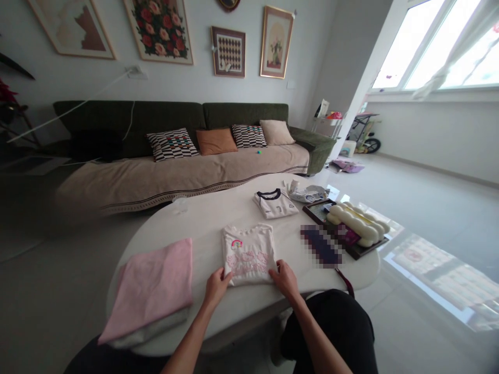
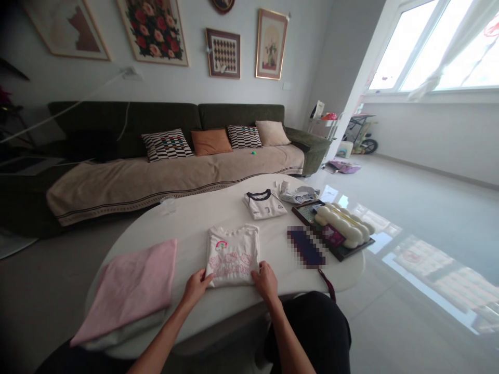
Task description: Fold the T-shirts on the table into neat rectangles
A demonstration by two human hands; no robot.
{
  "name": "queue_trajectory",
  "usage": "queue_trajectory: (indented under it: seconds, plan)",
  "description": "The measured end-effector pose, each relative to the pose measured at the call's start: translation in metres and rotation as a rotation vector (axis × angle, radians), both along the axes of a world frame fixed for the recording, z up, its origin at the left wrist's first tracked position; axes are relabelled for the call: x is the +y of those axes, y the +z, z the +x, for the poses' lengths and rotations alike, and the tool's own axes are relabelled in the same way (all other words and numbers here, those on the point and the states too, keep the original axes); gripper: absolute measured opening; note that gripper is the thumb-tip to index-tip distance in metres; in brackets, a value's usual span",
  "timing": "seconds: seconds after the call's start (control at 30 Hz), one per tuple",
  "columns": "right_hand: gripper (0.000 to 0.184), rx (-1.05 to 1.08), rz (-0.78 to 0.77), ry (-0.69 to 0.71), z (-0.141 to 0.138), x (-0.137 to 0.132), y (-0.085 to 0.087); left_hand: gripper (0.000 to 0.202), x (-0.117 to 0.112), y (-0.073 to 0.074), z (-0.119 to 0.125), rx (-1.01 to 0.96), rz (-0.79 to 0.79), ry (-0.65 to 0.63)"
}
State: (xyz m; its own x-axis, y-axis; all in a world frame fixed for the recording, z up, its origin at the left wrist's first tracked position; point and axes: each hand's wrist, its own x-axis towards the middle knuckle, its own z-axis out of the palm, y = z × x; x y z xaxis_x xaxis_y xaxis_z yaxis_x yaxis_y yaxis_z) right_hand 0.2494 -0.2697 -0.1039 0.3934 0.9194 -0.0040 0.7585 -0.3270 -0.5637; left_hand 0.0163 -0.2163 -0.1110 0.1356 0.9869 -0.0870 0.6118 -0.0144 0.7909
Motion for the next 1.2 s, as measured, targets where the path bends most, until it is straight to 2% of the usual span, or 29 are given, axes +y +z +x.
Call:
queue_trajectory:
  seconds: [0.27,0.5,0.7,0.9,1.0,1.07,1.2]
  plan:
    - [0.011,0.024,-0.045,0.011,0.006,0.004,0.002,0.019,0.007,0.007,-0.001,-0.034,-0.075,-0.027]
    - [0.010,0.044,-0.050,0.039,0.008,0.005,0.002,0.025,0.007,0.012,0.001,-0.085,-0.181,0.053]
    - [0.008,0.055,-0.073,0.048,0.009,0.007,0.000,0.025,0.008,0.017,0.003,-0.064,-0.195,0.065]
    - [0.007,0.115,-0.073,0.030,0.006,0.005,0.001,0.027,0.006,0.015,0.004,-0.126,-0.217,0.083]
    - [0.006,0.165,-0.067,0.012,0.005,0.005,0.005,0.030,0.007,0.018,0.004,-0.208,-0.268,0.087]
    - [0.007,0.215,-0.071,0.008,0.005,0.006,0.009,0.033,0.007,0.024,0.004,-0.330,-0.333,0.074]
    - [0.010,0.374,-0.095,0.044,0.012,0.001,0.023,0.043,0.001,0.050,0.004,-0.684,-0.552,-0.024]
